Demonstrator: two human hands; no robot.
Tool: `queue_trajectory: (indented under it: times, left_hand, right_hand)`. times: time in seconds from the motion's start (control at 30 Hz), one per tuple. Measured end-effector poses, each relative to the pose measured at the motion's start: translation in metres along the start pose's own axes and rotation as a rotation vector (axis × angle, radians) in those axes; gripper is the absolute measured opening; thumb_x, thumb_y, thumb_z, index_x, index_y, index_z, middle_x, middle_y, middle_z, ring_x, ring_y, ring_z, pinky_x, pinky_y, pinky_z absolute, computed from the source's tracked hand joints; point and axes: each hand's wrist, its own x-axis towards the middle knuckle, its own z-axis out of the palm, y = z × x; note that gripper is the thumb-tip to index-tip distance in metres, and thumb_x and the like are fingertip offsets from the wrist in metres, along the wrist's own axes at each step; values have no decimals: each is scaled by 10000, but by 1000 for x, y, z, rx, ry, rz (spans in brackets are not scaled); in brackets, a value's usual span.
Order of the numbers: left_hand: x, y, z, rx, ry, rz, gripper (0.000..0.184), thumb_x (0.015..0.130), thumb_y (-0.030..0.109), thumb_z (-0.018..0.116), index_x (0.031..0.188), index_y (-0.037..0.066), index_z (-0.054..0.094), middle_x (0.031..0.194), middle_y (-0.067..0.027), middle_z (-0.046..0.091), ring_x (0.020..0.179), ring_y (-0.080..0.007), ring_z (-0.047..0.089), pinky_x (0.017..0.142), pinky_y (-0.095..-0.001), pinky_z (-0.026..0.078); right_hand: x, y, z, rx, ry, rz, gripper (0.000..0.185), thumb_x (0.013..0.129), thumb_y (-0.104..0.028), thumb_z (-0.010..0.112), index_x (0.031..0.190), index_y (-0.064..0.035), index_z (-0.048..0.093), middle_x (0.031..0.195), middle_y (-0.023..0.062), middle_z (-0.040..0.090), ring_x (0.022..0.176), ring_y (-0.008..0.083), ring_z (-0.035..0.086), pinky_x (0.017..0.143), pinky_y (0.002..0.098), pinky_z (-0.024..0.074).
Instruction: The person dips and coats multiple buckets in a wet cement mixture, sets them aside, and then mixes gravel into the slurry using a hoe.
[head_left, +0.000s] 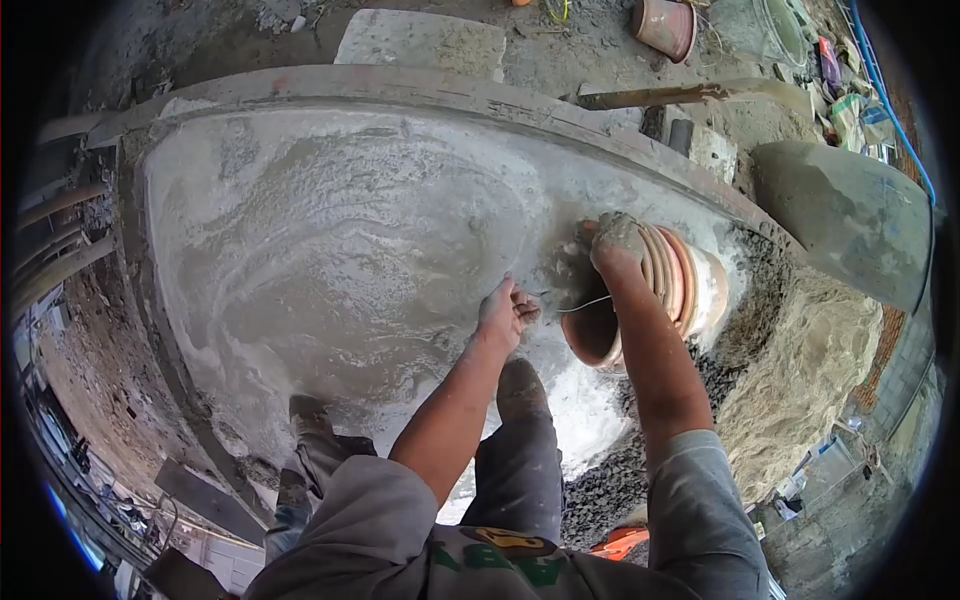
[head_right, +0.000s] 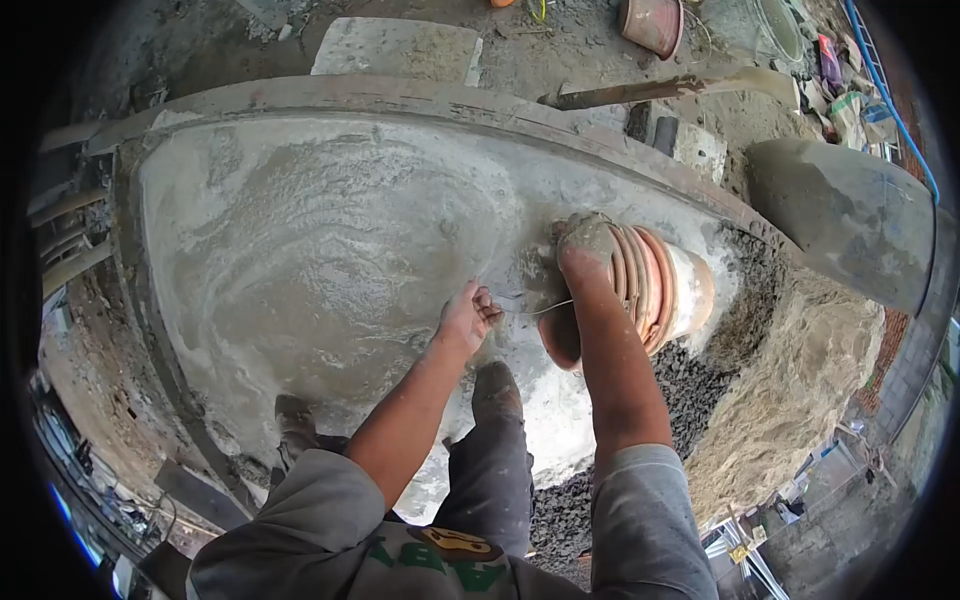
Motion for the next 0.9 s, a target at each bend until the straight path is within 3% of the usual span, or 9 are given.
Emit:
queue_trajectory:
  times: [0.1, 0.13, 0.23, 0.33, 0.47, 0.63, 0.73, 0.8, 0.9]
  left_hand:
    - [-73, 8, 10, 88, 142, 128, 432, 901, 450, 457, 962, 33, 555, 543, 14, 429, 489, -114, 504, 465, -240, 418]
    - [-114, 12, 14, 92, 237, 158, 449, 897, 461, 461, 956, 28, 568, 507, 38, 387, 446, -94, 472, 435, -243, 403]
    - [-180, 40, 11, 225, 192, 408, 494, 892, 491, 453, 991, 27, 591, 496, 56, 341, 405, -65, 381, 407, -233, 384]
    - [-211, 78, 3, 331, 226, 501, 524, 887, 503, 459, 1031, 17, 593, 508, 58, 315, 413, -40, 327, 404, -230, 381]
    - [-196, 123, -10, 738, 257, 1100, 439, 855, 439, 553, 931, 11, 617, 596, 0, 543, 532, -113, 513, 554, -295, 469]
    - [-152, 176, -92, 930, 542, 727, 287, 752, 318, 661, 835, 45, 625, 759, -115, 663, 707, -187, 628, 629, -322, 469]
    - [-157, 193, -154, 1126, 650, 582, 383, 740, 453, 593, 888, 103, 641, 798, -121, 655, 764, -296, 630, 676, -390, 471]
    - [-135, 177, -224, 960, 666, 589, 349, 757, 424, 573, 880, 107, 648, 801, -107, 655, 762, -272, 626, 673, -371, 468]
    - [-121, 131, -305, 423, 367, 640, 197, 800, 221, 610, 807, 26, 634, 696, 16, 603, 633, -61, 520, 583, -233, 413]
  right_hand:
    - [-28, 0, -9, 176, 4, 21, 286, 776, -201, 556, 1054, -139, 582, 1051, 161, 589, 1026, 307, 547, 872, 395, 421]
    - [-51, 0, -27, 273, 151, -163, 317, 767, -182, 558, 1077, -117, 571, 1028, 182, 594, 1008, 319, 557, 857, 401, 431]
    - [-124, -24, -67, 551, -56, -99, 479, 765, -176, 590, 1219, -70, 479, 998, 196, 611, 986, 358, 564, 875, 406, 436]
    - [-179, -87, -102, 673, 281, -183, 400, 766, -196, 620, 1142, -73, 561, 876, 194, 619, 762, 343, 621, 630, 399, 502]
    - [-195, -161, -111, 778, 317, -306, 502, 733, -105, 589, 1227, -98, 502, 809, 173, 596, 675, 328, 595, 591, 433, 476]
    - [-175, -253, -62, 789, 264, -554, 489, 741, -92, 587, 1223, -132, 513, 743, 141, 596, 660, 323, 587, 592, 430, 477]
    - [-141, -264, -51, 816, 492, -660, 512, 756, -132, 586, 1256, -113, 480, 873, 173, 598, 808, 336, 576, 707, 434, 469]
    - [-107, -250, -42, 691, 579, -243, 466, 797, -239, 600, 1221, -73, 497, 1065, 181, 562, 995, 320, 531, 832, 398, 433]
    - [-65, -254, 7, 1069, 137, 182, 491, 839, -366, 573, 1204, -44, 499, 1206, 167, 494, 1136, 299, 453, 913, 366, 381]
